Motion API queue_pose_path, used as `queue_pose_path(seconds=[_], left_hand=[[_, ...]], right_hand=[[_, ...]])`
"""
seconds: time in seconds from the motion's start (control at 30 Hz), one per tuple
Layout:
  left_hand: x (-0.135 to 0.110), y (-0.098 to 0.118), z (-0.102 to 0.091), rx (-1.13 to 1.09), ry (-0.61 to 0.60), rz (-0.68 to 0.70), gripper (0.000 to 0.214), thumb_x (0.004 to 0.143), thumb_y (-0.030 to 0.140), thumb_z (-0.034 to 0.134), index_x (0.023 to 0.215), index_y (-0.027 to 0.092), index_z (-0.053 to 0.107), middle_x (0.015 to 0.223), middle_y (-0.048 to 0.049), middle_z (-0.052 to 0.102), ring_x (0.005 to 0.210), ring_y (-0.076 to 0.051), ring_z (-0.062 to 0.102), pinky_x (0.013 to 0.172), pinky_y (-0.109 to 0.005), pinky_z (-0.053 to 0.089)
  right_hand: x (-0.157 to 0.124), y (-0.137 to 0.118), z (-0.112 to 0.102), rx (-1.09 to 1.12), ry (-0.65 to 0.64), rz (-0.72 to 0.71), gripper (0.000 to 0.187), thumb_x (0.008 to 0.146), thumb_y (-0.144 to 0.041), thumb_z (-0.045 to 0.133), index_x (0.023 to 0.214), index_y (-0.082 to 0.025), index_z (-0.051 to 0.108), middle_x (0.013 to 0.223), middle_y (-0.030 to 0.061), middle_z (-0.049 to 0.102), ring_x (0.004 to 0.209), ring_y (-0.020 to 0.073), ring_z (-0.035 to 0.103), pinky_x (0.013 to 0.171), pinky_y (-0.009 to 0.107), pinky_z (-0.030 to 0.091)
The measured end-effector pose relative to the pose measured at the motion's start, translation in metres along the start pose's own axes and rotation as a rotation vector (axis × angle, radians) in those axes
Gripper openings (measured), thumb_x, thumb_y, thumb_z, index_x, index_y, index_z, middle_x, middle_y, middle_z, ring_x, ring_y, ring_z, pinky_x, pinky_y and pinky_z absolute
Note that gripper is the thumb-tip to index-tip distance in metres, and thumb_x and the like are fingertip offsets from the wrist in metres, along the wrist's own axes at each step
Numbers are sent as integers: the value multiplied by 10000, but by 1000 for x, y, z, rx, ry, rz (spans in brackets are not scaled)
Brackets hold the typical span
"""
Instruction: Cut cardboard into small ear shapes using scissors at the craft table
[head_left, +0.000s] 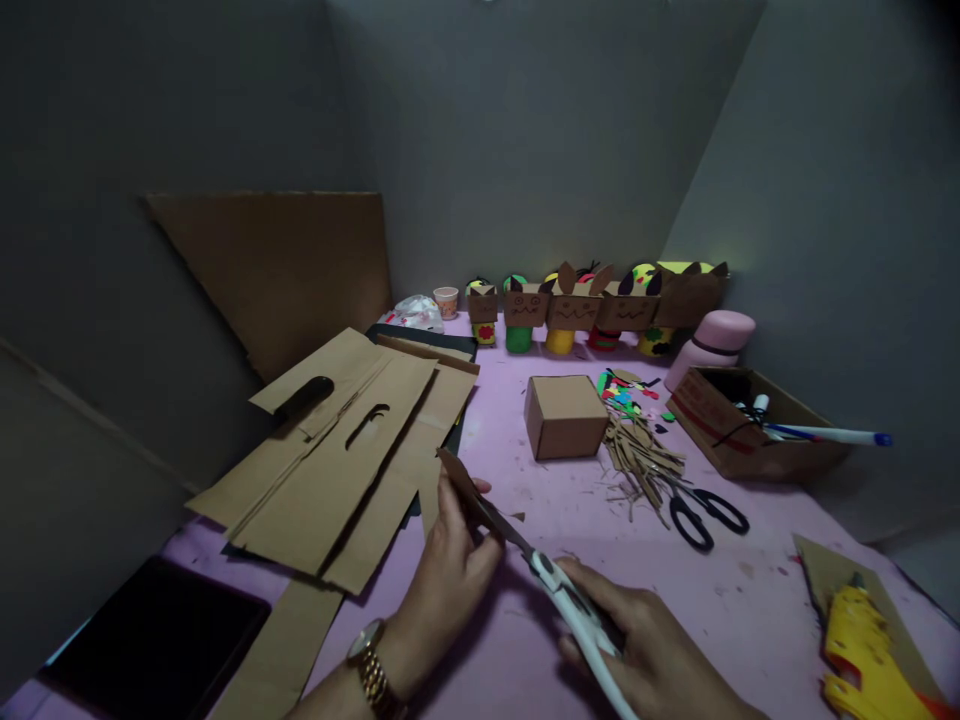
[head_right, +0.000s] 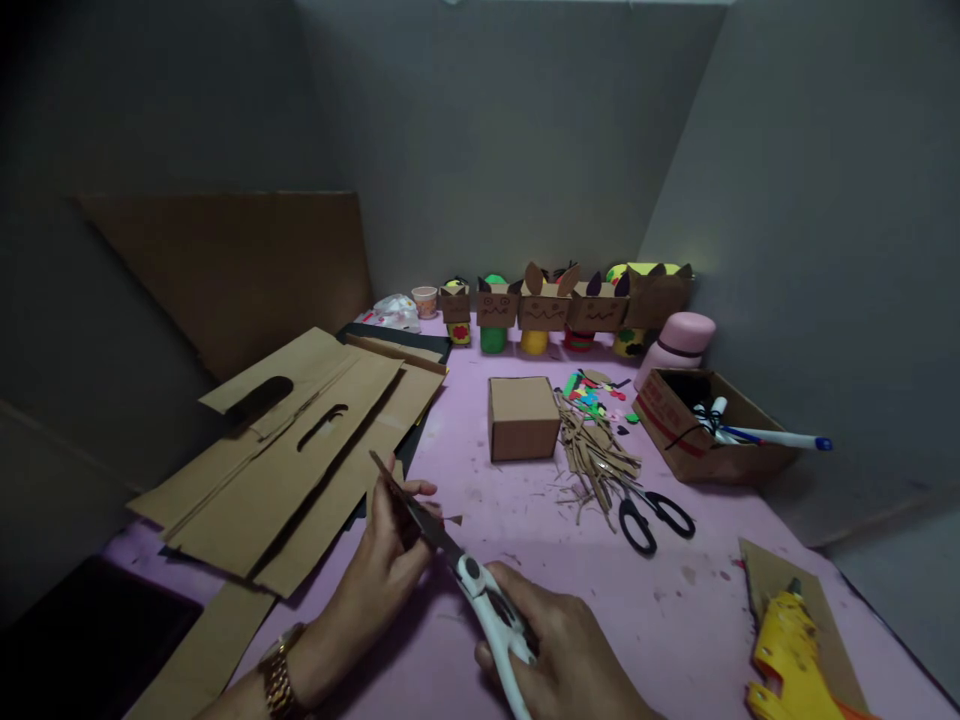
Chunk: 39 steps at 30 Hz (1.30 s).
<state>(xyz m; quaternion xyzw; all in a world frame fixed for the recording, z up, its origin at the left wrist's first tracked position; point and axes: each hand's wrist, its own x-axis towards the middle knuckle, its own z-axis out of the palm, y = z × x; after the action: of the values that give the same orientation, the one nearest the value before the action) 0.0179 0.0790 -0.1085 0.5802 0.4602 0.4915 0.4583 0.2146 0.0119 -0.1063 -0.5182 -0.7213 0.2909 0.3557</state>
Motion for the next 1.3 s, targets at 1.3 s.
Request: queue_pose_path(seconds=[1.3], left_hand=[[14,18,-3,-794,203,-419,261,575,132,846,720,136,629,741,2,698,653,-94,659,519,-126,536]], right_hand=[[-3,12,5,132,12,78,579,728,-246,603,1300,-221,514,1101,131,679,995,315,641,840,431,526]])
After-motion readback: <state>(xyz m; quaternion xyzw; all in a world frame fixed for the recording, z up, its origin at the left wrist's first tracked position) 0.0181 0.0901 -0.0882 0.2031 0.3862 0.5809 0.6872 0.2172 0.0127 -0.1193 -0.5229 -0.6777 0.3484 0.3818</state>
